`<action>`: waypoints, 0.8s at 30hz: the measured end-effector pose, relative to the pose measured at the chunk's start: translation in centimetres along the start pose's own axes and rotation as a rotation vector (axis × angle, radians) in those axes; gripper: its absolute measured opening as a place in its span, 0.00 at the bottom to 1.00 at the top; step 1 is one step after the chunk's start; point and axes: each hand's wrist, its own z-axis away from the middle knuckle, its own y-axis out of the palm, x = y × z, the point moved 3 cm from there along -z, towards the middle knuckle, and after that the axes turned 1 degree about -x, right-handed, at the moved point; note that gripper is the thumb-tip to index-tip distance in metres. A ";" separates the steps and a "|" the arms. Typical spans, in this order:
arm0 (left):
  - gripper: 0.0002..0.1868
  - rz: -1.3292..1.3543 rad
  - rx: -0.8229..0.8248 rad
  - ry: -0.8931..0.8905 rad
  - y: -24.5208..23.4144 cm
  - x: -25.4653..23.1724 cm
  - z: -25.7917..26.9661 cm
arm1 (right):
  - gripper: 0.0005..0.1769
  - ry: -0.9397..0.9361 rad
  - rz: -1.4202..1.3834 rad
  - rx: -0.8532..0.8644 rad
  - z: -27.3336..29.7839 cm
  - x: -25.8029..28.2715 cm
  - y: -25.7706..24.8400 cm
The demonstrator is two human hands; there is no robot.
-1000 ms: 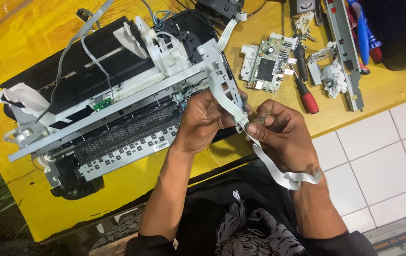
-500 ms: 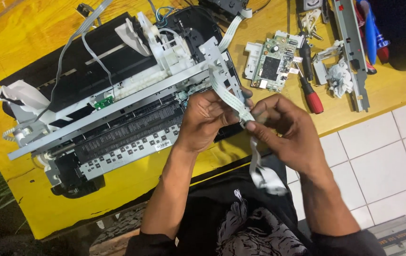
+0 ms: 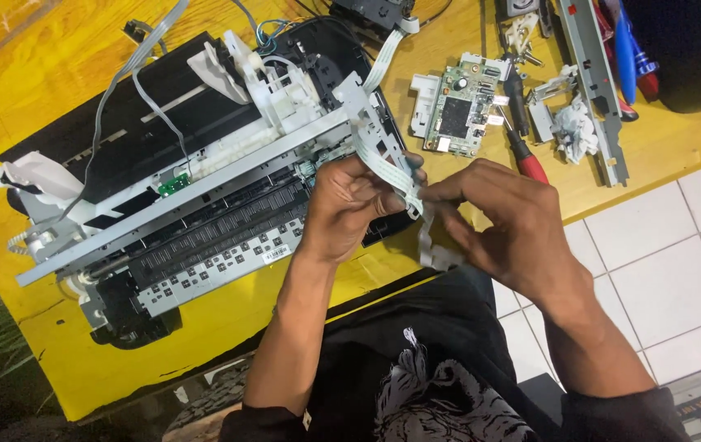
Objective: The person disassembles a printer on a yellow table, removing a white plastic component and a circuit board. They then use a screwdriver to manipulate wires and a ribbon cable within the printer's internal mechanism.
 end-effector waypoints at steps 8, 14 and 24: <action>0.15 -0.092 0.029 -0.013 0.0 0.0 -0.2 | 0.20 0.203 -0.135 -0.046 1.0 -1.5 1.1; 0.17 -0.071 0.008 -0.031 0.0 0.1 -0.1 | 0.12 0.215 -0.104 -0.143 1.0 -1.1 1.4; 0.19 -0.112 -0.001 -0.025 0.2 -0.3 0.0 | 0.10 0.045 0.194 -0.296 1.5 0.3 2.3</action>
